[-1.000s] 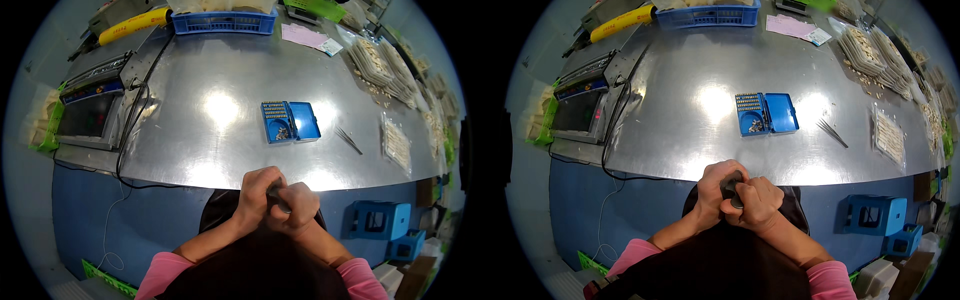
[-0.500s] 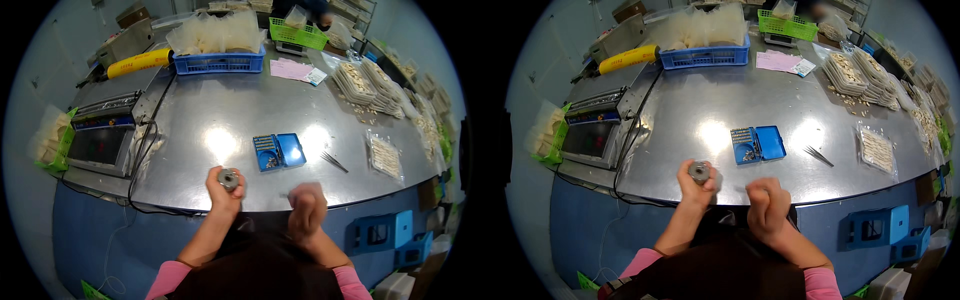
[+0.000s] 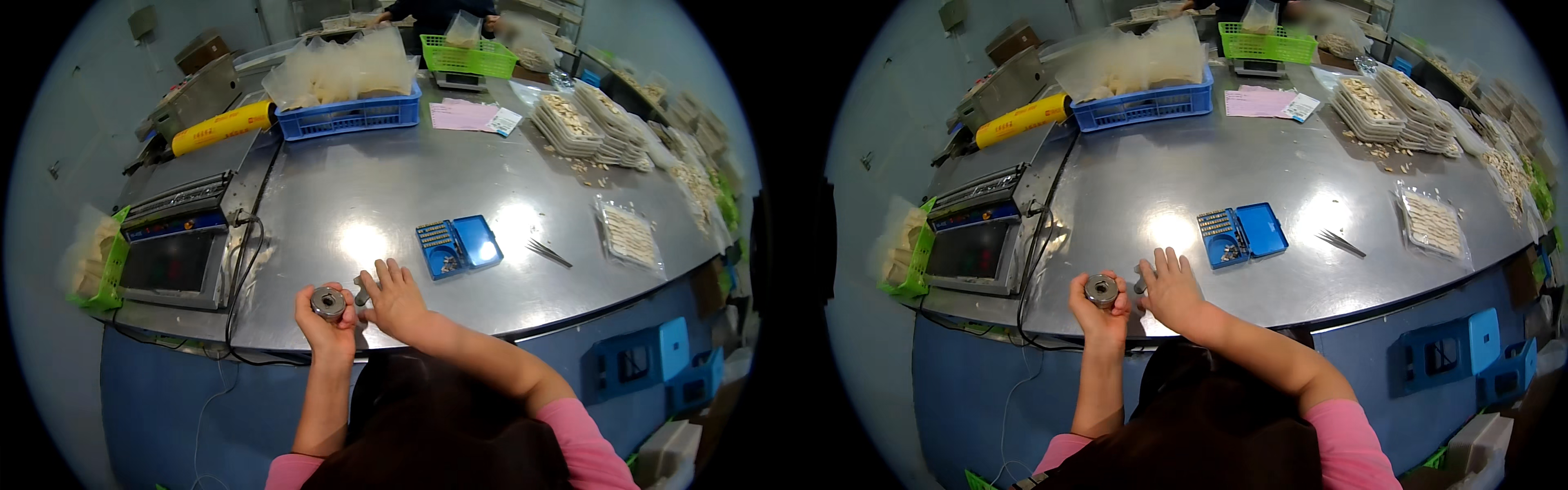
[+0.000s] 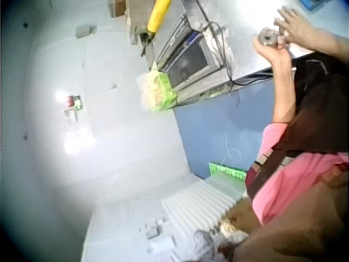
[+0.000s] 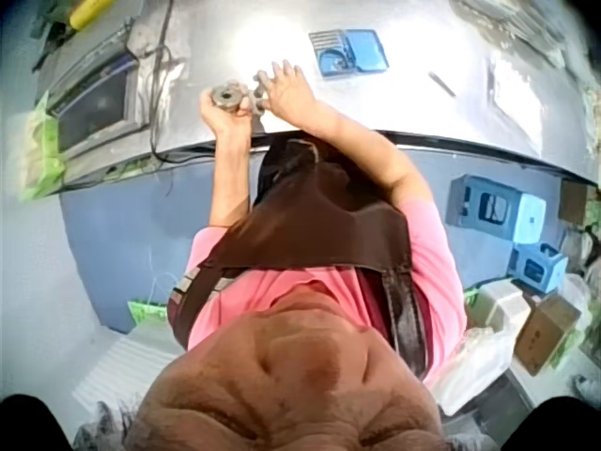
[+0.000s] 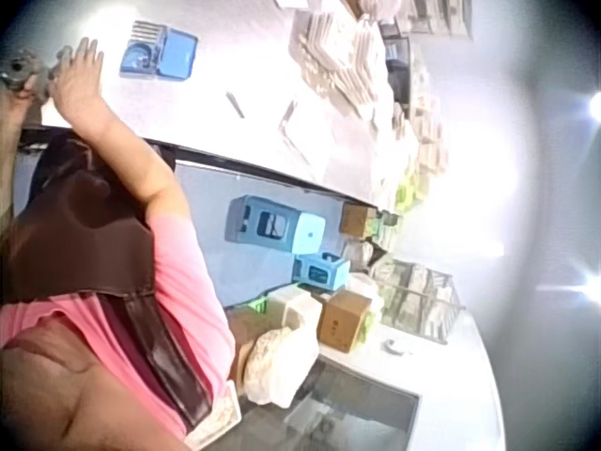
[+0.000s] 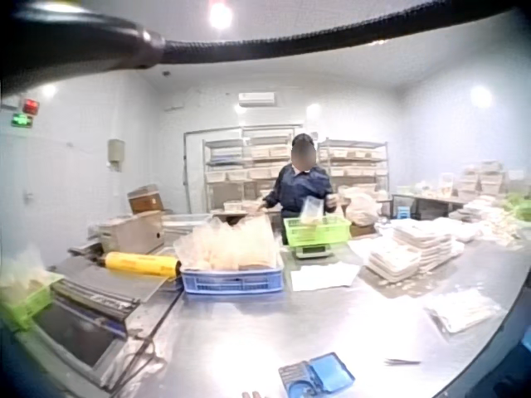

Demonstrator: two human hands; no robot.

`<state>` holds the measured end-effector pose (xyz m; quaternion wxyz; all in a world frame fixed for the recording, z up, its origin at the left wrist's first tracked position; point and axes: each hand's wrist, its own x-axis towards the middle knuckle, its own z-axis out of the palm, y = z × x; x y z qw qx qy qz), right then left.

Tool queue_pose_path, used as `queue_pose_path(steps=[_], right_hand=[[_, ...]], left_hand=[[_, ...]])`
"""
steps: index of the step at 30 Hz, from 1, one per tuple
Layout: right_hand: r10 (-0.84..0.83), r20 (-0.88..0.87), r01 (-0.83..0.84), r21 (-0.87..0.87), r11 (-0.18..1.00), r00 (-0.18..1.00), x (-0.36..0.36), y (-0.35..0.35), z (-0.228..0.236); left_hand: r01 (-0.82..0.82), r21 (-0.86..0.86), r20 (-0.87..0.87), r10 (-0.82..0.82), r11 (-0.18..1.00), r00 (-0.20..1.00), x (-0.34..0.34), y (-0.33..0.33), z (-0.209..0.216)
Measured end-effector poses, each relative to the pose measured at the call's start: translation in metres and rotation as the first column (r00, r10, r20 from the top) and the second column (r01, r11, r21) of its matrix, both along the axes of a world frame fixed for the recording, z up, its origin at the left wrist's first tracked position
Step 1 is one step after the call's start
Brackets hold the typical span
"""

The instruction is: The person assembles a cylindrical metal component by inserting small pins from a blue tray into its slots using tweezers. The person holds the component in their left hand and uses the tweezers in their right hand to pick up and place the pins.

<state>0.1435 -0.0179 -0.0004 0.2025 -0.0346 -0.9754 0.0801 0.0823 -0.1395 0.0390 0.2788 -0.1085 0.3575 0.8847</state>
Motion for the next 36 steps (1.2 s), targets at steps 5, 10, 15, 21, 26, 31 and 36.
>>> queue_pose_path(steps=[5, 10, 15, 21, 26, 31, 36], right_hand=[[-0.210, -0.124, 0.171, -0.267, 0.948, 0.970, 0.043, 0.062, 0.035], [-0.719, 0.165, 0.732, -0.027, 0.681, 0.675, 0.063, 0.160, 0.041], [-0.721, 0.313, 0.754, 0.022, 0.657, 0.618, 0.059, 0.187, 0.016], [-0.770, 0.121, 0.774, 0.025, 0.633, 0.626, 0.057, 0.177, 0.011], [-0.627, -0.087, 0.616, -0.126, 0.778, 0.774, 0.052, 0.142, 0.053], [-0.411, -0.157, 0.414, -0.010, 0.910, 0.898, 0.028, 0.090, 0.057], [-0.330, -0.048, 0.330, 0.002, 0.944, 0.943, 0.021, 0.071, 0.044]], left_hand=[[0.179, -0.028, 0.023, -0.179, 0.983, 0.984, 0.009, 0.024, -0.001], [0.432, -0.116, -0.049, -0.440, 0.894, 0.897, 0.013, 0.064, 0.004], [0.552, -0.078, 0.047, -0.551, 0.830, 0.834, 0.004, 0.093, -0.003], [0.581, -0.036, 0.092, -0.576, 0.813, 0.812, -0.001, 0.100, -0.007], [0.549, -0.091, 0.063, -0.545, 0.831, 0.836, -0.001, 0.096, -0.009], [0.416, -0.068, 0.053, -0.413, 0.907, 0.909, -0.001, 0.081, -0.005], [0.368, -0.048, 0.021, -0.368, 0.928, 0.930, 0.000, 0.059, 0.001]])
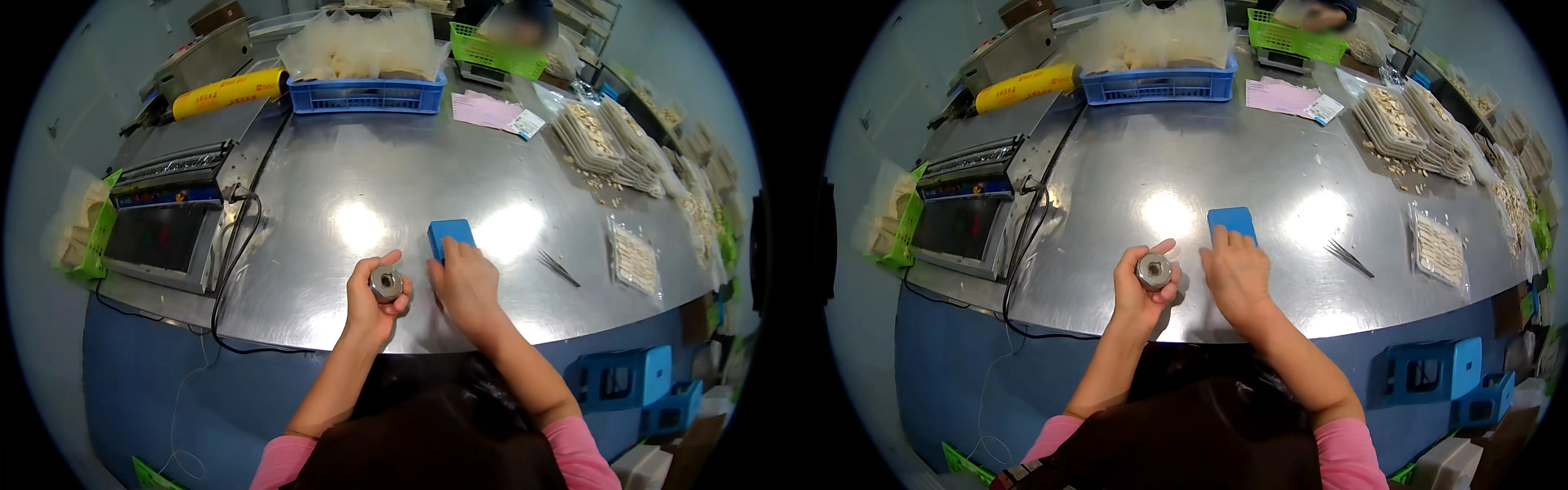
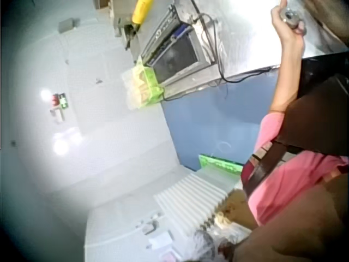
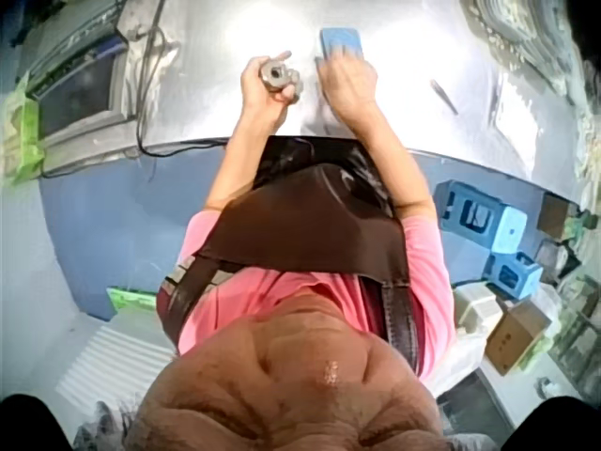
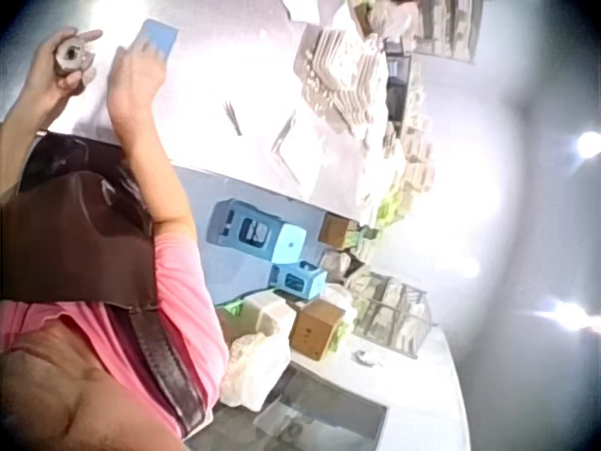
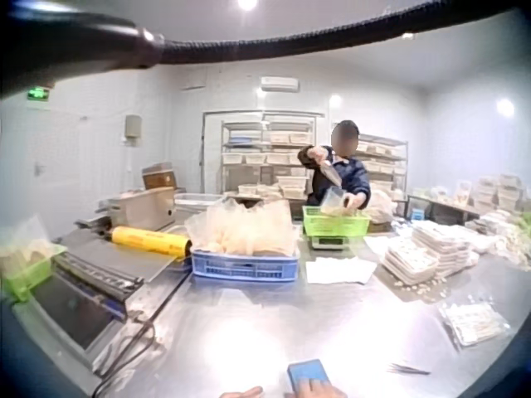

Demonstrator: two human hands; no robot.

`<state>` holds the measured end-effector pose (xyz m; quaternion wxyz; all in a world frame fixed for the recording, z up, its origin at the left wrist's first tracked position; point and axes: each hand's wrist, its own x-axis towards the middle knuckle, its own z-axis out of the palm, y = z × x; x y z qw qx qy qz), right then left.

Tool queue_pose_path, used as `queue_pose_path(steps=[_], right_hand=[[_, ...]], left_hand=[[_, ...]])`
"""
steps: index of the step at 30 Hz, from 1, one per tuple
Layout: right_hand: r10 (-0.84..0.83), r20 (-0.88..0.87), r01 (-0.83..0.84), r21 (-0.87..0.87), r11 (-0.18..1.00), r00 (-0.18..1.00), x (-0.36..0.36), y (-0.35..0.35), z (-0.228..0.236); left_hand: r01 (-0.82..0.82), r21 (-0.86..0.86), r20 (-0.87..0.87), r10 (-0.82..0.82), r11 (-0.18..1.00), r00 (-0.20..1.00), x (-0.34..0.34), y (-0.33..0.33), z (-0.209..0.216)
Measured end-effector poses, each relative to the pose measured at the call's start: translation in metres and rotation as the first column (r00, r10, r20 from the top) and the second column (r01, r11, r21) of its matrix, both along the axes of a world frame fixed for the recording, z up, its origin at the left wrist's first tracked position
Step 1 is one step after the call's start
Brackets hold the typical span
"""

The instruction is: The person assembles a cylindrical metal component by inserting small pins from a blue tray into its slots using tweezers. The person holds the component in their left hand and uses the tweezers in their right hand to pick up and place the pins.

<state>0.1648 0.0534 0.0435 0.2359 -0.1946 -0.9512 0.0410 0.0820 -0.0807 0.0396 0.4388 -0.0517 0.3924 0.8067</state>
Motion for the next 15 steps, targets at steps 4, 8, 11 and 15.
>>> queue_pose_path(steps=[4, 8, 11, 15], right_hand=[[0.109, -0.216, -0.085, 0.116, 0.990, 0.970, -0.001, 0.014, -0.001], [0.142, 0.071, -0.151, 0.144, 0.978, 0.987, 0.004, 0.005, -0.013], [0.134, 0.144, -0.143, 0.051, 0.988, 0.980, 0.004, 0.002, -0.029], [0.220, 0.186, -0.179, -0.212, 0.961, 0.958, 0.000, 0.014, -0.006]], left_hand=[[-0.064, 0.006, -0.027, 0.064, 0.998, 0.998, 0.001, -0.015, 0.001], [-0.102, 0.040, -0.005, 0.102, 0.994, 0.995, 0.001, -0.028, -0.001], [-0.103, 0.046, 0.003, 0.103, 0.994, 0.995, 0.001, -0.035, 0.001], [-0.117, 0.093, 0.022, 0.115, 0.989, 0.993, -0.006, -0.051, -0.007]])
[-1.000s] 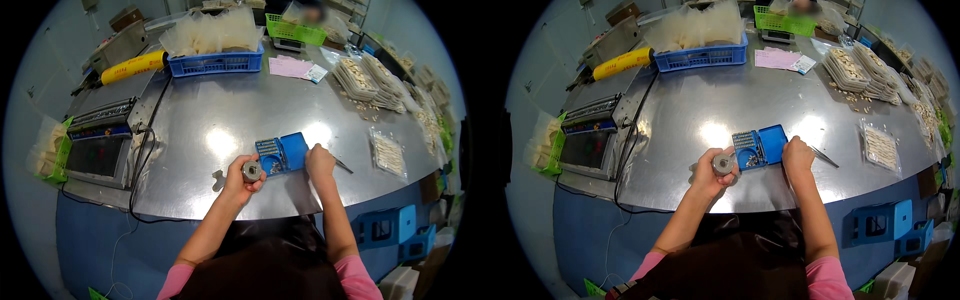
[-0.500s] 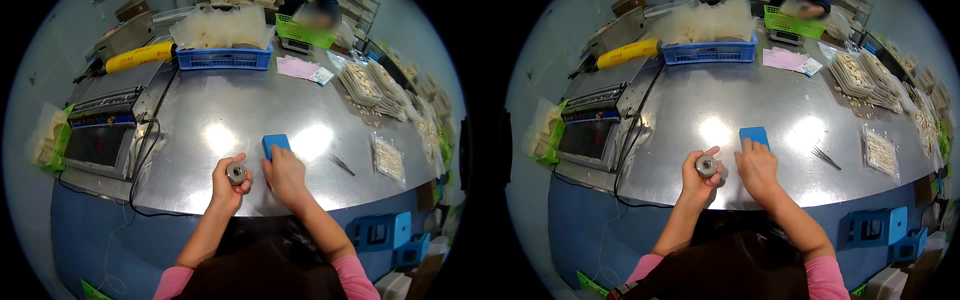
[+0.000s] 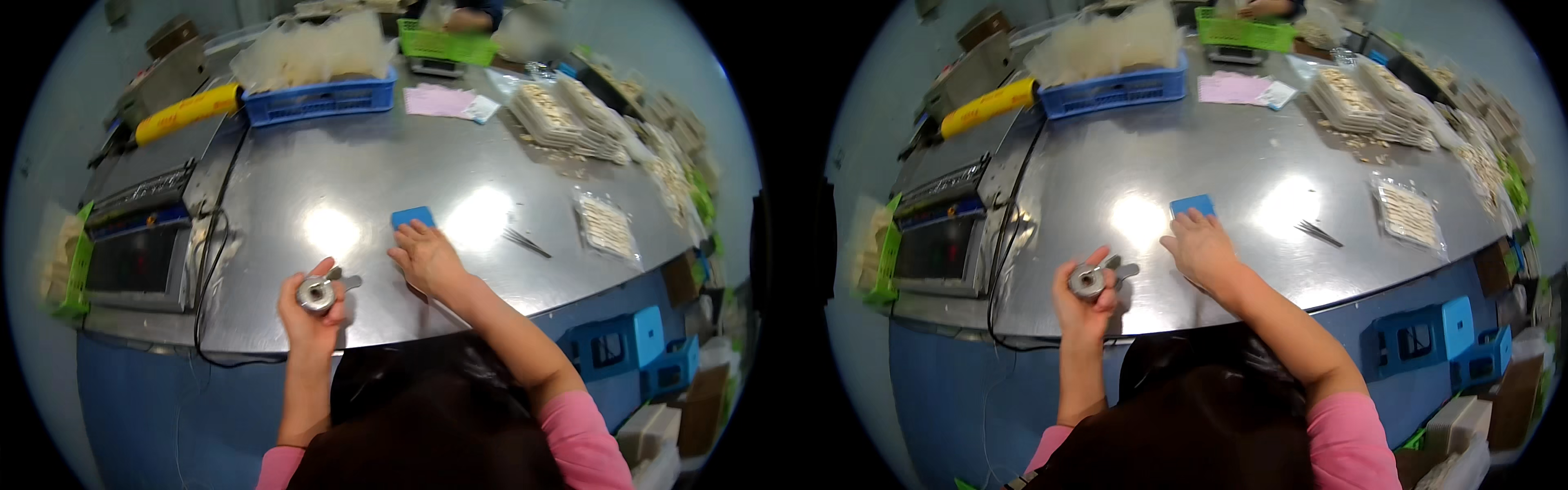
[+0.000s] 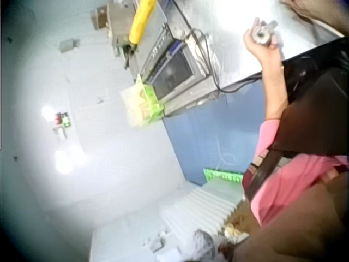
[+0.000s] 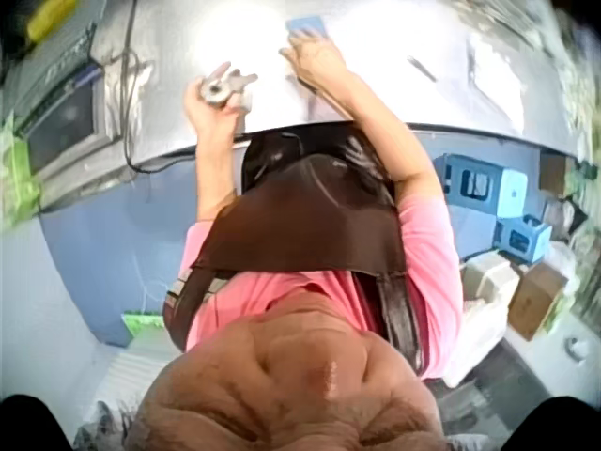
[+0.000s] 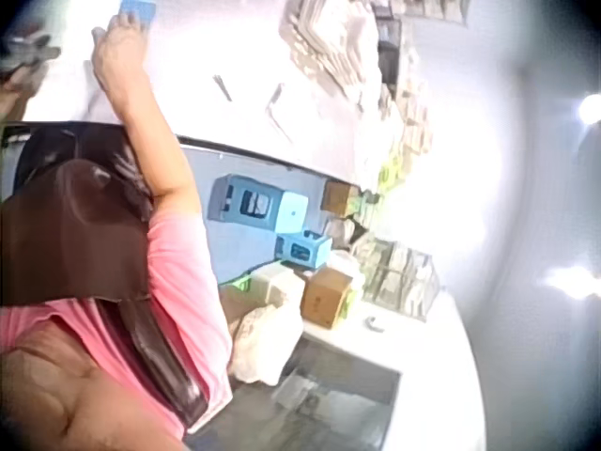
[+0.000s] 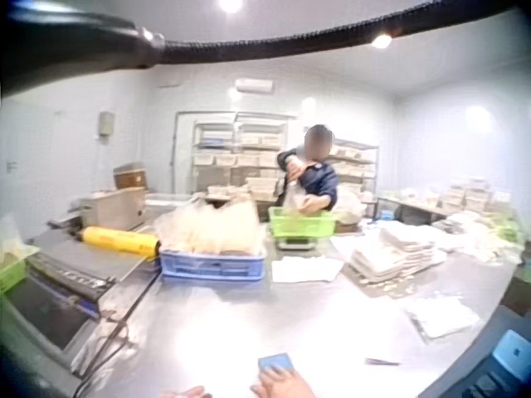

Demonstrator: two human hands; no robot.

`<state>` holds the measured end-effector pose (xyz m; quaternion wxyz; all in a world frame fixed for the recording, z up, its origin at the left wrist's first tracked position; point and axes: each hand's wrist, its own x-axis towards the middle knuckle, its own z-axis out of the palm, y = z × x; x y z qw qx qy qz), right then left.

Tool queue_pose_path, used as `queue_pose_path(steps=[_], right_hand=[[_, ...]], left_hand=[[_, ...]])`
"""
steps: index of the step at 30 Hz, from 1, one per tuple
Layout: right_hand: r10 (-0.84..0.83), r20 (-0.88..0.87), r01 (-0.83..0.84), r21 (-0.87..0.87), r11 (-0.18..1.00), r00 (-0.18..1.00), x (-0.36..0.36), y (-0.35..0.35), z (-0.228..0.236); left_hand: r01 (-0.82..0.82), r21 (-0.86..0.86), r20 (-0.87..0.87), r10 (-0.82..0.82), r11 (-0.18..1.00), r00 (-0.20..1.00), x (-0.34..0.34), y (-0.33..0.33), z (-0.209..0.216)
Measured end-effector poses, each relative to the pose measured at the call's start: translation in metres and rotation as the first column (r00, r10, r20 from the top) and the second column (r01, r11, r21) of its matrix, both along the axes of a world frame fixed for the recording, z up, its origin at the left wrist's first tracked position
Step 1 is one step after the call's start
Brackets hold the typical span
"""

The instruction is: The person assembles a cylindrical metal component by inserting small pins from a blue tray into its slots using tweezers. The person holds the component in their left hand and uses the tweezers in their right hand to pick up and place the pins.

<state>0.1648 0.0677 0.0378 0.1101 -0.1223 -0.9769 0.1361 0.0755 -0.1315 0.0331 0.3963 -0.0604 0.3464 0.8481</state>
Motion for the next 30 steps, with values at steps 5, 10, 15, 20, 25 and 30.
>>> queue_pose_path(steps=[5, 10, 15, 20, 25, 30], right_hand=[[-0.297, -0.451, 0.306, -0.054, 0.950, 0.842, 0.065, 0.109, -0.009], [-0.424, -0.260, 0.459, 0.091, 0.884, 0.868, 0.148, 0.168, -0.059], [-0.567, -0.406, 0.503, -0.262, 0.824, 0.717, 0.151, 0.157, -0.062], [-0.379, -0.356, 0.299, -0.261, 0.918, 0.854, 0.063, 0.077, -0.033], [-0.367, 0.069, 0.364, 0.056, 0.930, 0.928, -0.001, 0.014, 0.000], [-0.372, 0.169, 0.360, 0.100, 0.928, 0.913, 0.007, 0.025, -0.008]], left_hand=[[-0.157, -0.050, -0.014, 0.157, 0.986, 0.988, 0.002, -0.050, 0.004], [-0.249, -0.084, 0.028, 0.252, 0.965, 0.967, 0.022, -0.093, -0.002], [-0.205, -0.053, 0.037, 0.207, 0.977, 0.978, 0.051, -0.103, 0.007], [-0.079, 0.167, 0.122, 0.059, 0.983, 0.991, 0.073, -0.092, 0.010], [-0.052, 0.038, 0.194, 0.044, 0.998, 0.980, 0.081, -0.059, 0.023], [-0.201, -0.665, -0.580, -0.328, 0.719, 0.746, 0.037, -0.018, 0.005]])
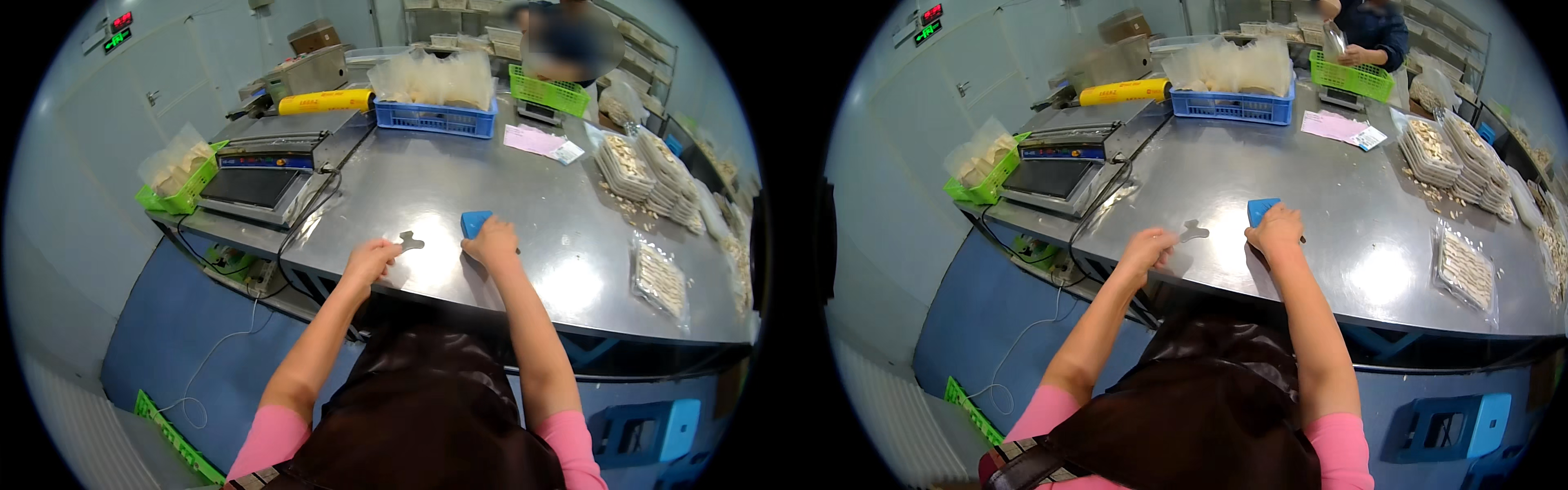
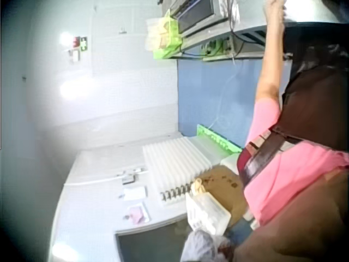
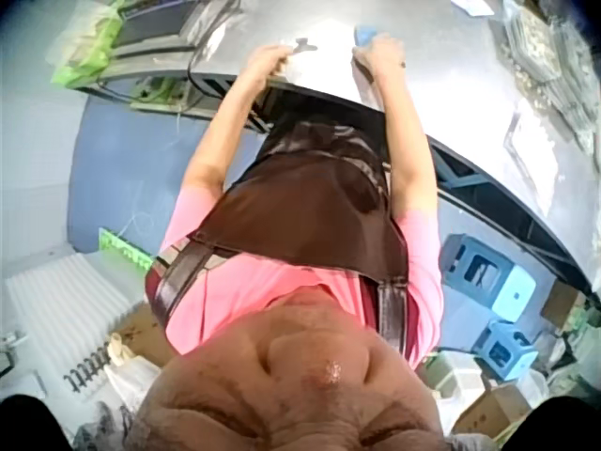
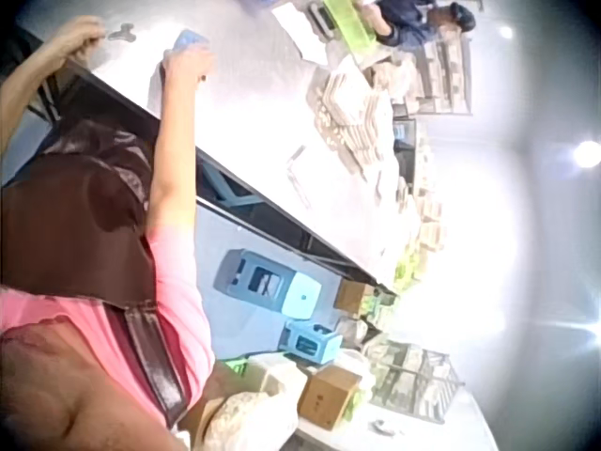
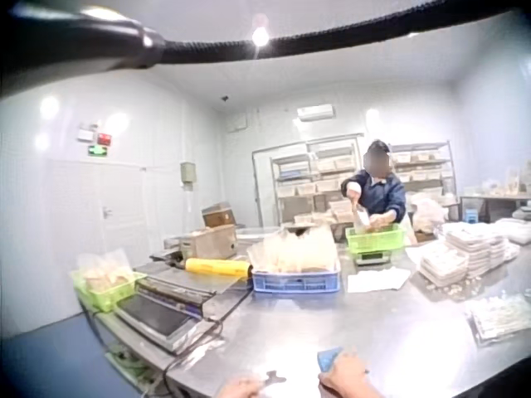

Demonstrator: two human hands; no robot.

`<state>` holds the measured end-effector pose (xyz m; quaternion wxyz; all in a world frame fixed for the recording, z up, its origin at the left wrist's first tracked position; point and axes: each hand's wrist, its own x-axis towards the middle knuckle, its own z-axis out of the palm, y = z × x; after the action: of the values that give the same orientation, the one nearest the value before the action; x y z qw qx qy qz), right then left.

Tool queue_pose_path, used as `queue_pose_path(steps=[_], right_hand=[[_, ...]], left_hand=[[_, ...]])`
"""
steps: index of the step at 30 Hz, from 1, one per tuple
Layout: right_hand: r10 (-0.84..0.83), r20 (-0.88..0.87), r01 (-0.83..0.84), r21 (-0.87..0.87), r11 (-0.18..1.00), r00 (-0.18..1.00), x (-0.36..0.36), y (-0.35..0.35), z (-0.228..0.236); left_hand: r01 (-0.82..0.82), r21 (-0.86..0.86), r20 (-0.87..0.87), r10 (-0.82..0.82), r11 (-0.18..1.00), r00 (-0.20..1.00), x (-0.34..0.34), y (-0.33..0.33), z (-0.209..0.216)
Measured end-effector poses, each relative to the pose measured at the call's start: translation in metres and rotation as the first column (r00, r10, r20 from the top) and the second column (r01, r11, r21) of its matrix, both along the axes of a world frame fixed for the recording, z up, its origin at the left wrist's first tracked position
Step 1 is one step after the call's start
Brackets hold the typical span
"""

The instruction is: The person assembles a cylindrical metal component by inserting small pins from a blue tray into its slots using tweezers. The person holds the component in their left hand and uses the tweezers in their right hand to pick up and place the pins.

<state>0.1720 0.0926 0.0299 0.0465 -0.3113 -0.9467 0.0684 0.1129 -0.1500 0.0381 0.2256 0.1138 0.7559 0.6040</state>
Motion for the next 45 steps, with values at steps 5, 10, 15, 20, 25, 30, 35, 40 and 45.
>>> queue_pose_path(steps=[5, 10, 15, 20, 25, 30, 35, 40, 45], right_hand=[[0.169, -0.013, -0.169, -0.012, 0.986, 0.986, 0.029, 0.018, -0.001], [0.022, -0.106, -0.037, -0.143, 0.989, 0.994, 0.039, 0.024, -0.004], [0.060, -0.105, -0.079, -0.185, 0.980, 0.993, 0.045, 0.027, 0.001], [0.068, -0.205, -0.107, -0.187, 0.977, 0.976, 0.049, 0.033, 0.009], [0.007, -0.079, -0.039, -0.413, 0.910, 0.997, 0.053, 0.032, 0.028], [0.067, -0.272, -0.230, -0.630, 0.741, 0.960, 0.043, 0.045, -0.005], [-0.215, -0.349, -0.303, -0.927, 0.220, 0.912, 0.042, 0.029, -0.014], [-0.276, -0.409, -0.394, -0.912, 0.112, 0.870, 0.042, -0.007, -0.013], [-0.249, -0.372, -0.358, -0.928, 0.103, 0.894, 0.023, -0.045, 0.008]], left_hand=[[-0.125, -0.607, -0.562, -0.313, 0.784, 0.766, -0.037, 0.038, -0.012], [-0.066, -0.790, -0.415, -0.452, 0.609, 0.790, -0.060, 0.056, -0.006], [0.055, -0.864, -0.153, -0.365, 0.500, 0.918, -0.061, 0.068, -0.001], [-0.043, -0.621, -0.282, -0.172, 0.782, 0.944, -0.047, 0.061, -0.021], [-0.012, -0.408, -0.019, 0.005, 0.913, 1.000, -0.026, 0.066, -0.002], [-0.148, 0.104, 0.398, 0.096, 0.983, 0.912, -0.004, 0.077, -0.007], [-0.140, 0.184, 0.354, 0.067, 0.973, 0.933, 0.026, 0.115, -0.007], [-0.167, 0.324, 0.125, 0.133, 0.931, 0.983, 0.032, 0.097, -0.022], [-0.204, 0.353, 0.029, 0.207, 0.913, 0.978, 0.018, 0.061, -0.030]])
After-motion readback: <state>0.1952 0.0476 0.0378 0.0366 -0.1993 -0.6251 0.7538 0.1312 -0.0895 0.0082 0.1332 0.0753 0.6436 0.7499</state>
